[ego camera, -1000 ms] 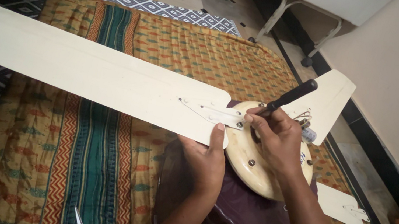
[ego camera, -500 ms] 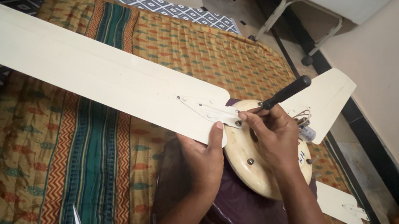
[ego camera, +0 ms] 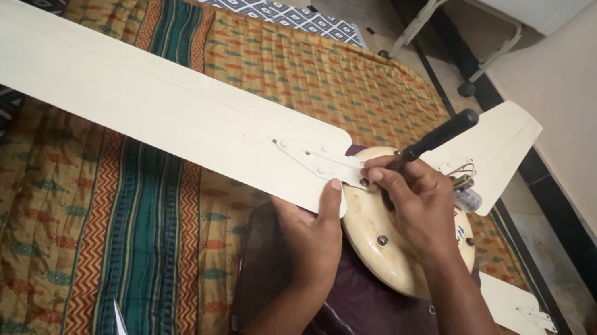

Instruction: The person works on a ceiling fan motor lying on a bed, holding a blade against the motor housing and using a screwdriver to drive screws that fasten the blade bracket to the housing. They steady the motor with one hand while tightening fasteners on the blade mounts throughout the clip.

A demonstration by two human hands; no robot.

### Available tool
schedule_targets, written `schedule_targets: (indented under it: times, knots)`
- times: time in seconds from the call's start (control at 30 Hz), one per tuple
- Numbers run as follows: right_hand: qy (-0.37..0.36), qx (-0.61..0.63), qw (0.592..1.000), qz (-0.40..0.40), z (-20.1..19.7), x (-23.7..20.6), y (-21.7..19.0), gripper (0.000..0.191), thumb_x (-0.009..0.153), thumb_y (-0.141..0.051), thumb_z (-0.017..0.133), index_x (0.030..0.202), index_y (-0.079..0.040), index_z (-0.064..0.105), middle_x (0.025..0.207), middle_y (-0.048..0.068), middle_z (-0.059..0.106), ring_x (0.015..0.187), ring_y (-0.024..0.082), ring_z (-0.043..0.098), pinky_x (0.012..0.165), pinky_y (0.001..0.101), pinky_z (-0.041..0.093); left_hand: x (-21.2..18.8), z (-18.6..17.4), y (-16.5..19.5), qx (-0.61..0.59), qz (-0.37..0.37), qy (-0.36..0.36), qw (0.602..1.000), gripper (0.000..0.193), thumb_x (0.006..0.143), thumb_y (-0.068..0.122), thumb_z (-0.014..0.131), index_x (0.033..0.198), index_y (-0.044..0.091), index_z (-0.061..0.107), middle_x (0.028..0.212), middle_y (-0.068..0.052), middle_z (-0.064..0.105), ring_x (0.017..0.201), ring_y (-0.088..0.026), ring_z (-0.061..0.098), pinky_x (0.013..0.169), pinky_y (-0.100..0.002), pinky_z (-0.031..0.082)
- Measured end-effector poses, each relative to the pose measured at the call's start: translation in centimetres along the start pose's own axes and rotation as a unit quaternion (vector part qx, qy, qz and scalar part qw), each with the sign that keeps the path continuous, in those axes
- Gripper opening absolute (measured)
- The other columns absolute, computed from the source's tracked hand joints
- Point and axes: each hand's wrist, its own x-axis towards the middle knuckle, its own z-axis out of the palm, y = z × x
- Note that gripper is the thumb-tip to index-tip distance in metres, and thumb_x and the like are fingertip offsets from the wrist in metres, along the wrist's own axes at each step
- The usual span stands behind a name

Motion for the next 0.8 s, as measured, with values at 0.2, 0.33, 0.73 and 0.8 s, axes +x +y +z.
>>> schedule_targets:
  times: [0.2,0.33,0.73,0.8]
  knots:
    - [0.021,-0.029,0.999,0.025,0.20,0.33,0.34,0.006,0.092,-0.004,0.073,0.096,-0.001,0.073,0.090,0.006,0.078,0.081,0.007,0.067,0.074,0.0239,0.054,0.07,-0.07,0.00,0.011,0.013,0.001,1.000,0.072,0.093,0.008,0.071,0.148,-0.009,0.028,0.136,-0.024,0.056,0.121,-0.025,0.061,0.103,-0.036,0.050]
    - [0.020,0.003,1.000,0.013,0.14,0.22,0.52,0.004,0.094,-0.004,0.073,0.095,-0.002,0.070,0.089,0.004,0.076,0.082,0.006,0.067,0.074,0.0236,0.054,0.05,-0.11,-0.17,0.006,0.010,0.000,1.000,0.071,0.093,0.008,0.071,0.147,-0.010,0.029,0.136,-0.025,0.057,0.121,-0.025,0.061,0.103,-0.036,0.051]
    - [0.020,-0.002,1.000,-0.001,0.28,0.53,0.75,0.009,0.093,-0.005,0.074,0.096,-0.001,0.068,0.091,0.004,0.075,0.085,0.008,0.069,0.076,0.0245,0.055,0.16,-0.18,0.26,0.032,-0.008,0.004,0.999,0.074,0.093,0.011,0.071,0.149,-0.009,0.027,0.136,-0.025,0.057,0.122,-0.026,0.062,0.103,-0.037,0.051]
    - [0.024,-0.006,1.000,0.004,0.36,0.57,0.45,0.012,0.092,-0.005,0.074,0.101,-0.002,0.067,0.090,0.004,0.074,0.085,0.008,0.069,0.075,0.0245,0.054,0.18,-0.18,0.31,0.042,-0.010,0.004,0.999,0.075,0.093,0.012,0.071,0.149,-0.009,0.027,0.136,-0.025,0.057,0.122,-0.026,0.062,0.102,-0.036,0.051]
